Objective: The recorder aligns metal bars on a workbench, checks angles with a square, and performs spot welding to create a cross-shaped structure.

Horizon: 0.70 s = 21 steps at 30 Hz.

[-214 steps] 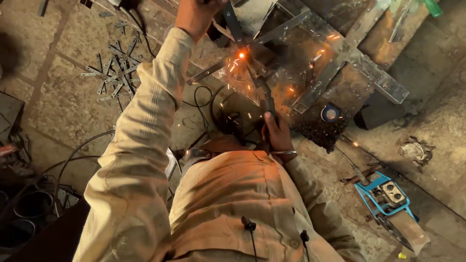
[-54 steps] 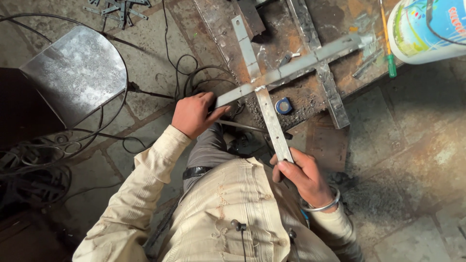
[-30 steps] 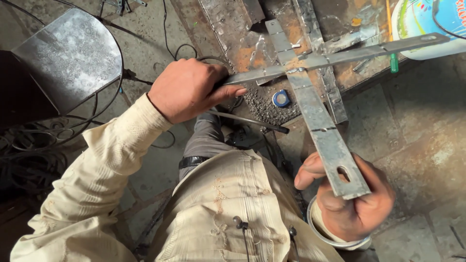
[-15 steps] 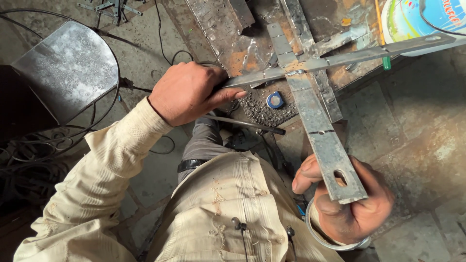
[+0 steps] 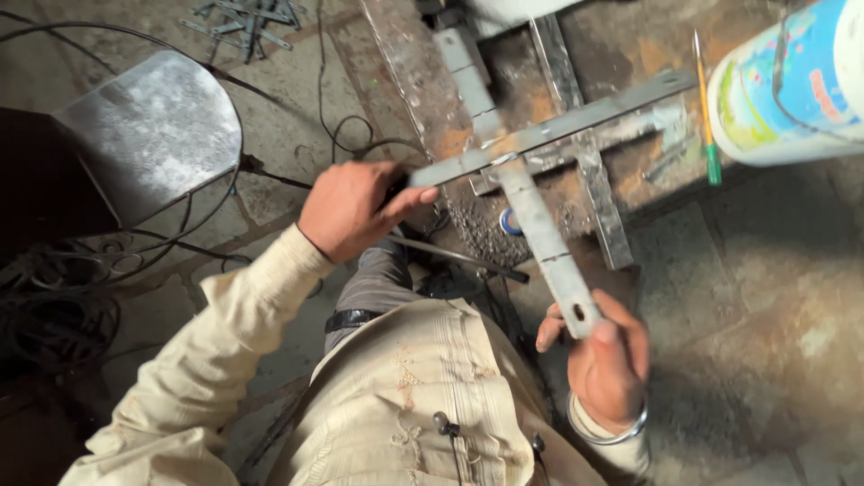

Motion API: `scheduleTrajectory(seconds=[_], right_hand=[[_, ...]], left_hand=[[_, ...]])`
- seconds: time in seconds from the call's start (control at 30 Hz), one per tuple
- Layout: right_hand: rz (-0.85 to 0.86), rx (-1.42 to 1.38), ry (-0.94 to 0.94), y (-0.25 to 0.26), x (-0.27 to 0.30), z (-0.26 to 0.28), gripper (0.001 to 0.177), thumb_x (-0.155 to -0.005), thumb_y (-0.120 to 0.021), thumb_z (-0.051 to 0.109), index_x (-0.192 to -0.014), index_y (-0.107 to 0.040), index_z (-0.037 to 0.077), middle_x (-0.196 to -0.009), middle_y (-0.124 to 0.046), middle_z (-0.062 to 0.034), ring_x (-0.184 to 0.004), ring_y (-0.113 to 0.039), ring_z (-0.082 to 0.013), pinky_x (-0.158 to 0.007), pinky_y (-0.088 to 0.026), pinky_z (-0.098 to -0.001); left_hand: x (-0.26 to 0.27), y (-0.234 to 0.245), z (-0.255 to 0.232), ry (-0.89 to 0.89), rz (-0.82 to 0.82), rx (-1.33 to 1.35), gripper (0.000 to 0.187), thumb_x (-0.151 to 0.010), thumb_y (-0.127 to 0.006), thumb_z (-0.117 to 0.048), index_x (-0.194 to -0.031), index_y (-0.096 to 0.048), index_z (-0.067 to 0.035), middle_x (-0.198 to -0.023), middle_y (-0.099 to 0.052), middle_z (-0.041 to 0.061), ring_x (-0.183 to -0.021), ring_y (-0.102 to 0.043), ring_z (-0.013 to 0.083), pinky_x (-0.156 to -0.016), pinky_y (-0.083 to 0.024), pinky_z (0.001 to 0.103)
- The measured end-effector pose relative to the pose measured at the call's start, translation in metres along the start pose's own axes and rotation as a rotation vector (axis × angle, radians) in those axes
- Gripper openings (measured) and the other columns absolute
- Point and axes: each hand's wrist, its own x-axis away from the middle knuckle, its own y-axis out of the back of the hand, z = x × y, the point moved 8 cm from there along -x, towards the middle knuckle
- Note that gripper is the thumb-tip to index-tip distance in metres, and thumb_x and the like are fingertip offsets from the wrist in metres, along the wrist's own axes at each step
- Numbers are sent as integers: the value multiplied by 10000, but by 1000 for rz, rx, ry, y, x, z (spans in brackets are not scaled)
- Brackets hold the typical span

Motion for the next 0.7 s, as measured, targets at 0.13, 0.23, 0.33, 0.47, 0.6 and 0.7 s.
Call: scheduleTrajectory(seconds=[0.13, 0.23, 0.33, 0.47, 0.6, 0.7], right_hand=[[-107, 110, -288, 42, 3, -80, 357, -1083, -566, 258, -1195, -582, -81, -873, -668, -168, -760, -622, -207, -705, -523, -332], [-145, 182, -397, 47, 1, -115, 309, -1072, -540, 232, -1204, -587, -44, -889, -673, -122, -735, -615, -158, -676, -508, -299], [-86, 204, -443, 35, -12, -128, 315, -1051, -553, 235, -1222, -591, -27, -894, -678, -104, -728, -618, -140, -672, -499, -283], [13, 244, -430, 13, -35, -129, 322, -1046, -564, 235, -1238, -595, -22, -910, -684, -97, -750, -620, -135, -694, -499, -277], [68, 317, -380, -9, -59, -125, 320, -1043, -576, 212, -1261, -597, -21, -941, -688, -91, -783, -621, -128, -724, -496, -267], [37, 365, -352, -28, -77, -126, 316, -1043, -576, 192, -1272, -595, -24, -951, -690, -94, -796, -624, -130, -740, -504, -270]], left_hand=[[36, -22, 43, 180, -193, 55, 604, -929, -680, -583, -738, -583, -18, -603, -551, 184, -565, -565, 423, -514, -431, 490], [62, -30, 65, 344, -255, 153, 597, -909, -723, -550, -731, -556, -4, -594, -520, 197, -555, -520, 416, -505, -401, 476], [79, -31, 90, 581, -262, 241, 608, -892, -732, -546, -729, -547, 10, -574, -518, 196, -516, -473, 391, -511, -393, 462], [94, -25, 116, 701, -356, 313, 584, -885, -731, -549, -764, -588, 4, -587, -557, 167, -520, -485, 348, -518, -411, 440], [103, -30, 157, 820, -446, 492, 502, -920, -702, -496, -846, -646, -2, -594, -580, 121, -529, -511, 242, -546, -437, 397], [96, -45, 211, 844, -535, 620, 427, -961, -660, -429, -917, -669, -5, -622, -587, 93, -560, -516, 183, -559, -438, 372]])
